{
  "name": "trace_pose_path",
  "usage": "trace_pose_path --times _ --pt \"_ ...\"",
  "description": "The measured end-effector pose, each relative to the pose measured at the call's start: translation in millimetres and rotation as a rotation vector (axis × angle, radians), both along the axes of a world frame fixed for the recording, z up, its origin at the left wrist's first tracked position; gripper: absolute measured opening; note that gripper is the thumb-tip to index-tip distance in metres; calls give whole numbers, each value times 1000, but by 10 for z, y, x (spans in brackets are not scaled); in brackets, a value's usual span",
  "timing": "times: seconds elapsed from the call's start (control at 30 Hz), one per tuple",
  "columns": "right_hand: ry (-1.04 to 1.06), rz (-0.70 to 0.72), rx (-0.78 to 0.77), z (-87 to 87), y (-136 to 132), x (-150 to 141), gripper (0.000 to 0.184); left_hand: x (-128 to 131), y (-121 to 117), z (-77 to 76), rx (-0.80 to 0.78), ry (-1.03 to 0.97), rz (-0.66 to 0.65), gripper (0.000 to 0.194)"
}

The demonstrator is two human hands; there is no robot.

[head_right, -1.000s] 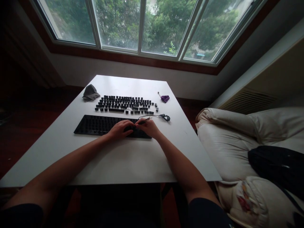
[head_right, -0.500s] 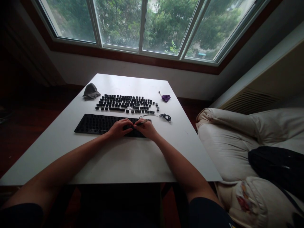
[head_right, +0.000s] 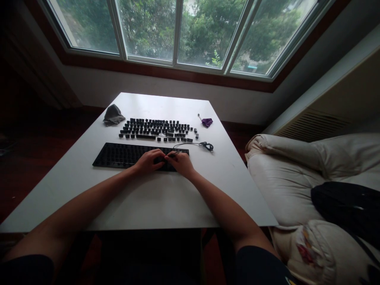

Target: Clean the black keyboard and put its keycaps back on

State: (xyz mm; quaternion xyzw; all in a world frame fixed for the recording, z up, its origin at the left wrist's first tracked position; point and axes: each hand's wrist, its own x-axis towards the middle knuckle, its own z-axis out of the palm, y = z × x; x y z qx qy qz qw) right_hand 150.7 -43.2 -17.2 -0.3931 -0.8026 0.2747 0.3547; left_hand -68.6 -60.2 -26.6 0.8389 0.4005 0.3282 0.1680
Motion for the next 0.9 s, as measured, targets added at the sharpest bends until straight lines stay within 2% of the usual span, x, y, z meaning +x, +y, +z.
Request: trace_pose_path --times 0.1,0.27,0.5,0.63,0.77,0.9 --pt "14 -8 -22 14 -16 -3 34 -9 8 13 -13 -12 -9 16" --pt "18 60 -9 17 -34 -15 34 -25 12 27 -34 -11 -57 14" --pt "53 -38 -71 8 -47 -21 32 -7 -6 13 -33 -35 -43 16" --pt "116 -33 -141 -10 -50 -32 32 -7 -14 23 -28 -30 -44 20" --pt "119 -30 -150 5 -52 -38 34 -1 -26 23 -16 -16 -12 22" --pt "169 -40 -228 10 -39 -38 40 7 -29 4 36 10 52 16"
